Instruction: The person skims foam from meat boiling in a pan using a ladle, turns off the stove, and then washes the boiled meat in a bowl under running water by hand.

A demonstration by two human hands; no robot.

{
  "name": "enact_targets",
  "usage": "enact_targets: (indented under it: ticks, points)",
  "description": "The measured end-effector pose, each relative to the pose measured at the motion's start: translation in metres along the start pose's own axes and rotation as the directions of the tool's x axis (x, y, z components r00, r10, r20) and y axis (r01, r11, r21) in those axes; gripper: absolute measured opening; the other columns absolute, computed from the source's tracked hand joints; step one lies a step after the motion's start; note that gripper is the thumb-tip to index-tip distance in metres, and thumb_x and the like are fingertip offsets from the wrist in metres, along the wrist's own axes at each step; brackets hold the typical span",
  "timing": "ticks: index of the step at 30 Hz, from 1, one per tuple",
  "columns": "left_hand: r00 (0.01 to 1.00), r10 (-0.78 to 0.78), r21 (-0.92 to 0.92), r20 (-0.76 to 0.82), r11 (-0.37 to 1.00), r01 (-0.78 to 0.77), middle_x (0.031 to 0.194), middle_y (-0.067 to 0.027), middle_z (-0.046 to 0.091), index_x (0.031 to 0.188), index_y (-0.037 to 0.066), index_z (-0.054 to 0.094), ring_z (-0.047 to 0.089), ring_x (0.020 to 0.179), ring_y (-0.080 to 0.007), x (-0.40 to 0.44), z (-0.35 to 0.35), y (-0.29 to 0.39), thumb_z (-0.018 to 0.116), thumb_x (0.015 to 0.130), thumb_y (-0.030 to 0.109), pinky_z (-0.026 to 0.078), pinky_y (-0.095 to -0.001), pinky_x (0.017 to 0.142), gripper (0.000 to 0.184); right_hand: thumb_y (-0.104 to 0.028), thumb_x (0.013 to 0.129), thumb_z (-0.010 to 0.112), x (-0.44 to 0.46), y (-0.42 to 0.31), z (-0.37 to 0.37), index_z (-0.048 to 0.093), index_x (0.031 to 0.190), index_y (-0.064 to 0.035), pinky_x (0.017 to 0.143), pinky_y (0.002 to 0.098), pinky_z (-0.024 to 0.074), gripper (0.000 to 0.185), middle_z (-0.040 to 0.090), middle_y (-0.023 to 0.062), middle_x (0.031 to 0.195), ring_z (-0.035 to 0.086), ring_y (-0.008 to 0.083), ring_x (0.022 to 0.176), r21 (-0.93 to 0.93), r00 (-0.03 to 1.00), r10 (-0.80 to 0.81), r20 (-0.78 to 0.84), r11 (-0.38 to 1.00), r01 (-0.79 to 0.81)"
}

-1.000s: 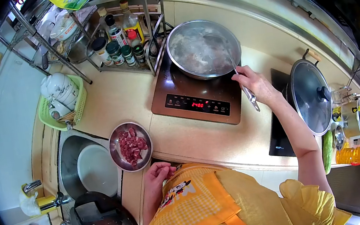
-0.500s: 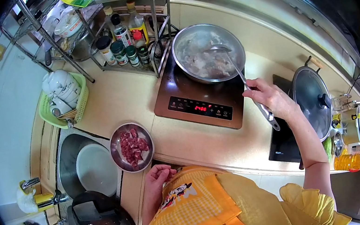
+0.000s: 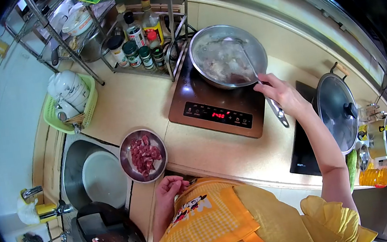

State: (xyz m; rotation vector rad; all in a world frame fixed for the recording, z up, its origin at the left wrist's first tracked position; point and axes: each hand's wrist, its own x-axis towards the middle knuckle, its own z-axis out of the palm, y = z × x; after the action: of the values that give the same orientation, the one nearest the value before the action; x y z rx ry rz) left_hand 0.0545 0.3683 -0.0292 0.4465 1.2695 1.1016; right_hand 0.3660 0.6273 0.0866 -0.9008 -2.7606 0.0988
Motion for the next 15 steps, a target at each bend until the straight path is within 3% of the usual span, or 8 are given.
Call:
enact_targets:
  ticks: [4,9,13,15]
  points:
    - [1.000,-0.007,0.027,-0.010,1.000,0.008,0.088,-0.0096,0.063,0.098,0.001,0.055,0.058,0.076,-0.0128,-0.004,0.004,0.004,0.054,0.088,0.014,0.047,-0.0250,0.073,0.017,-0.001,0.076,0.055,-0.008,-0.010,0.001,0.056,0.105,-0.0070,0.077,0.0362,0.0518,0.030,0.050,0.0152,0.113,0.059,0.0318,0.092,0.027,0.994,0.038,0.104,0.999,-0.041]
    - [0.998,0.045,0.024,0.041,0.999,-0.046,0.090,-0.0100,0.063,0.098,0.001,0.054,0.058,0.079,-0.0132,-0.004,0.005,0.003,0.055,0.088,0.017,0.047,-0.0255,0.074,0.019,-0.001,0.075,0.054,-0.003,0.002,0.045,0.057,0.105,-0.0069,0.077,0.0371,0.0516,0.031,0.051,0.0158,0.114,0.058,0.0318,0.093,-0.020,0.994,0.072,0.078,0.997,-0.071]
    - [0.999,0.042,-0.012,0.030,0.999,-0.042,0.090,-0.0096,0.063,0.099,0.002,0.054,0.058,0.080,-0.0131,-0.007,-0.001,0.000,0.055,0.089,0.015,0.047,-0.0253,0.076,0.017,0.001,0.073,0.054,0.001,0.001,0.068,0.057,0.107,-0.0067,0.087,0.0375,0.0478,0.035,0.051,0.0148,0.117,0.049,0.0309,0.111,-0.182,0.999,0.044,-0.013,0.982,-0.046]
    - [0.999,0.035,-0.029,0.007,0.999,-0.034,0.089,-0.0092,0.064,0.099,0.002,0.055,0.059,0.079,-0.0126,-0.011,-0.005,-0.006,0.054,0.089,0.014,0.047,-0.0248,0.075,0.016,0.004,0.073,0.052,0.010,-0.010,0.060,0.055,0.114,-0.0045,0.097,0.0364,0.0398,0.042,0.055,0.0134,0.114,0.046,0.0297,0.115,-0.266,1.000,-0.007,-0.008,0.964,0.004]
